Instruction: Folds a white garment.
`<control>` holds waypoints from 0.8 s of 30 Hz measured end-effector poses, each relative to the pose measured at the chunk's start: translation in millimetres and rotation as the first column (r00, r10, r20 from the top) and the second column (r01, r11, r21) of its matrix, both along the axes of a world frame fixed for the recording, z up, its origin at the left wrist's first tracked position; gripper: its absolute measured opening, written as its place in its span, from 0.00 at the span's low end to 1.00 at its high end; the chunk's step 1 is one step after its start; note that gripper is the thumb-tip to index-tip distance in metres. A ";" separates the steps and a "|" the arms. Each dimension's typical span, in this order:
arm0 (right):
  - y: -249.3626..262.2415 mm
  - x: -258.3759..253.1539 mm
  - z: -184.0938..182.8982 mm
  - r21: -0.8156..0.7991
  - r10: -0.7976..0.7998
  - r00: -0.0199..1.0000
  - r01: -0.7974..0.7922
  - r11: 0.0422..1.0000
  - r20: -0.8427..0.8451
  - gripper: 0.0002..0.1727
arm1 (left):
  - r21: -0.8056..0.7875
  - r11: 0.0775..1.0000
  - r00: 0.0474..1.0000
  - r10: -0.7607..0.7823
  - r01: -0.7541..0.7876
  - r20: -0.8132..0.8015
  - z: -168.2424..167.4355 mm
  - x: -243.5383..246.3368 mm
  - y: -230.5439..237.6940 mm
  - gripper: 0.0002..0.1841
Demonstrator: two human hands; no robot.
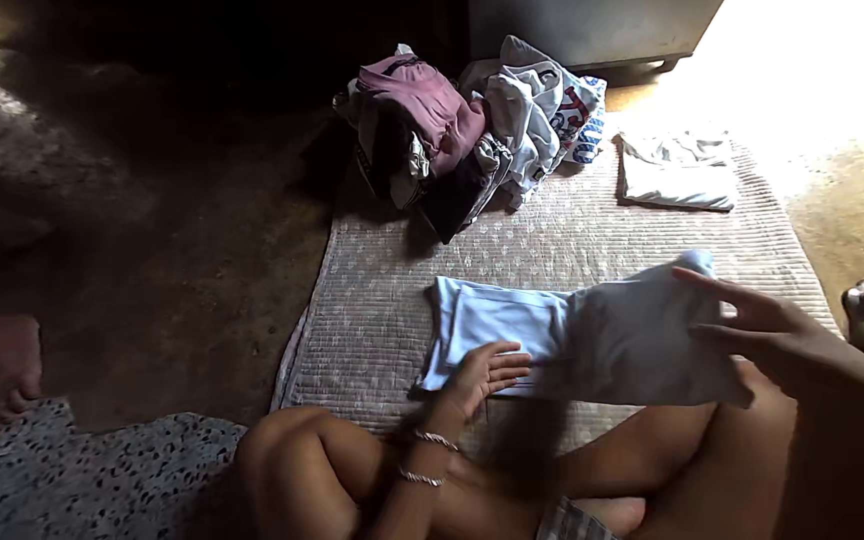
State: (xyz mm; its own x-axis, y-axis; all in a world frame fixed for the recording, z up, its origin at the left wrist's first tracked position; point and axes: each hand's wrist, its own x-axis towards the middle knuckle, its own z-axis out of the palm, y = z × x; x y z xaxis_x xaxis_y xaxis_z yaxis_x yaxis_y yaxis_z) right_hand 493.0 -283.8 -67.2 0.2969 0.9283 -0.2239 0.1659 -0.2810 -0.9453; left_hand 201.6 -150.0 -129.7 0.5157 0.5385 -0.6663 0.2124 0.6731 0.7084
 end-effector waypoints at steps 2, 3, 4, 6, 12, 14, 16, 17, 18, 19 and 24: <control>18.7 -36.6 27.6 0.119 0.241 0.968 -0.231 0.966 -0.073 0.35 | -0.188 0.982 0.986 0.066 -0.037 0.154 -8.4 -11.6 27.6 0.42; 30.3 -52.8 34.7 0.175 0.389 0.915 -0.368 0.913 -0.104 0.34 | -0.230 0.969 0.974 0.131 -0.086 0.186 -12.7 -14.6 37.9 0.48; 41.8 -66.6 38.3 0.212 0.500 0.859 -0.471 0.856 -0.113 0.33 | -0.220 0.960 0.963 0.211 -0.172 0.168 -18.0 -15.6 45.5 0.50; 57.7 -81.3 34.4 0.194 0.575 0.817 -0.558 0.807 -0.041 0.30 | -0.165 0.954 0.945 0.278 -0.251 0.170 -34.6 -21.9 57.6 0.46; 63.2 -88.3 -43.2 -0.176 0.241 0.909 -0.190 0.966 0.340 0.27 | 0.099 0.974 0.964 0.182 -0.204 0.195 -33.9 -27.2 56.6 0.28; 59.1 -89.5 -71.8 -0.197 0.131 0.925 -0.063 0.978 0.355 0.29 | 0.112 0.958 0.952 0.238 -0.262 0.194 -24.3 -32.0 60.1 0.23; 54.4 -94.5 -97.9 -0.183 0.054 0.923 0.018 0.983 0.381 0.32 | 0.150 0.950 0.961 0.264 -0.273 0.080 -28.3 -40.3 70.6 0.22; 54.0 -97.6 -108.6 -0.181 0.042 0.914 0.035 0.983 0.404 0.33 | 0.178 0.948 0.964 0.267 -0.265 0.013 -35.2 -44.2 76.7 0.23; 55.5 -100.6 -116.9 -0.181 0.037 0.902 0.046 0.982 0.430 0.34 | 0.210 0.943 0.960 0.275 -0.259 -0.047 -41.8 -46.7 81.1 0.22; 57.9 -103.6 -121.4 -0.187 0.032 0.891 0.061 0.980 0.453 0.34 | 0.254 0.936 0.958 0.272 -0.242 -0.093 -45.5 -47.4 82.2 0.22; 66.5 -113.5 -116.4 -0.259 -0.033 0.929 0.137 0.956 0.370 0.39 | 0.631 0.775 0.897 0.258 0.030 -0.359 -32.0 -34.1 65.1 0.22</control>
State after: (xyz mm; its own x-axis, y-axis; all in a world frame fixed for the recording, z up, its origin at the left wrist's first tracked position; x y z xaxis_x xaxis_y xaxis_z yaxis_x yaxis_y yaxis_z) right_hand 379.5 -217.2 -183.6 0.4805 0.8123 -0.3306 0.4411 -0.5497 -0.7094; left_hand 167.5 -84.9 -161.7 0.1853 0.9348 -0.3030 0.5229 0.1672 0.8358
